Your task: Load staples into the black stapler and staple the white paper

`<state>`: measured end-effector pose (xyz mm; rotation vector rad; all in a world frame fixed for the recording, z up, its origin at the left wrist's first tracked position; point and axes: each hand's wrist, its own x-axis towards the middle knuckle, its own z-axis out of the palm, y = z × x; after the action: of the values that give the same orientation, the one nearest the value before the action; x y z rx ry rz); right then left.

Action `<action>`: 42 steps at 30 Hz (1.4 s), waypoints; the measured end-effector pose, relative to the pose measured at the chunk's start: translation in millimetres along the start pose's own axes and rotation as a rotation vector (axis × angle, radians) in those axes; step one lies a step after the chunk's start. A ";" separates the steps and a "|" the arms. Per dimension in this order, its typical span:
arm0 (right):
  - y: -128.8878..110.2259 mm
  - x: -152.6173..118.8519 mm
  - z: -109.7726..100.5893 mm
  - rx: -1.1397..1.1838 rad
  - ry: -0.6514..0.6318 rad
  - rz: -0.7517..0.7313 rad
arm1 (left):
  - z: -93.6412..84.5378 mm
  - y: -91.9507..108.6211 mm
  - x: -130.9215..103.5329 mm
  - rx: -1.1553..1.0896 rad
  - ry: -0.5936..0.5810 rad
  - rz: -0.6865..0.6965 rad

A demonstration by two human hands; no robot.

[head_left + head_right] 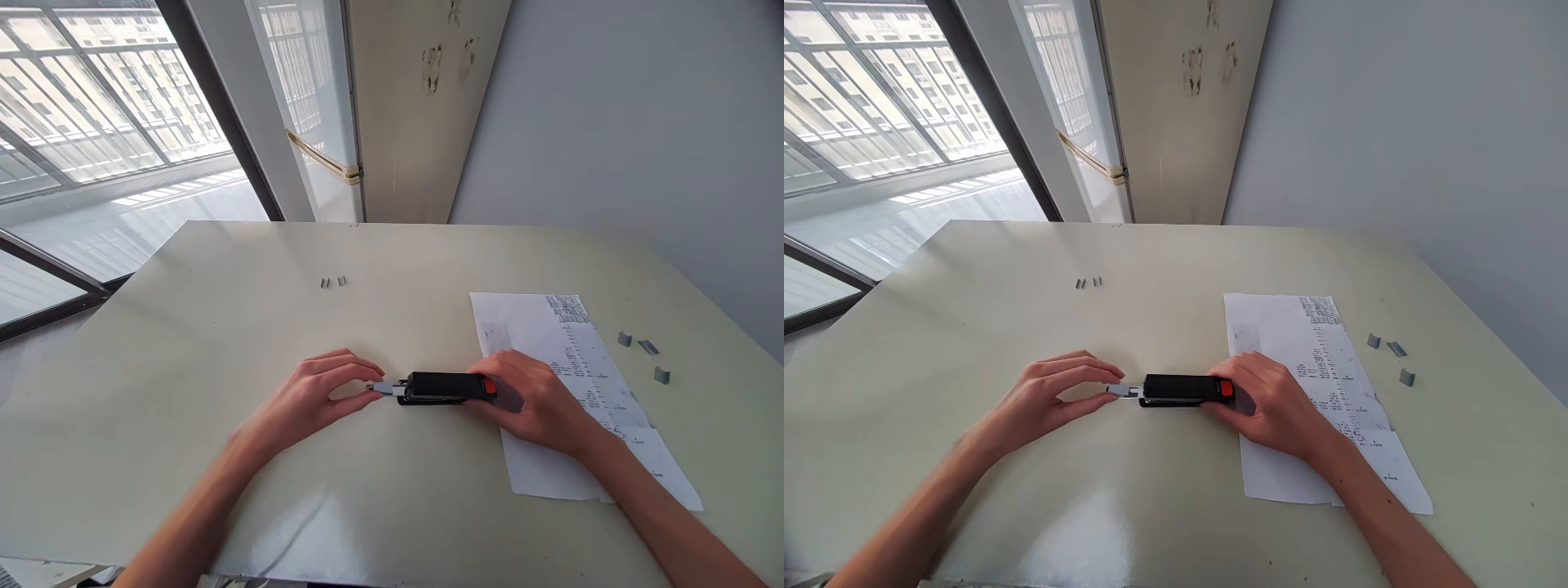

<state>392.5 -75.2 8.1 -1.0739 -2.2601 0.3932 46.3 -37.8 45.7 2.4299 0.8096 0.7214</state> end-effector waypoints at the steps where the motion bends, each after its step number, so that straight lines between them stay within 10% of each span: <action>1: 0.0 0.0 -0.1 0.000 0.001 -0.001 | 0.4 0.0 0.1 0.007 0.000 0.016; 42: -2.8 1.0 -2.4 0.042 -0.037 0.038 | -8.6 -17.4 -1.0 0.057 -0.160 0.037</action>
<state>391.8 -76.1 11.8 -1.0984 -2.2567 0.4781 33.5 -23.8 41.7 2.5212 0.7333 0.5160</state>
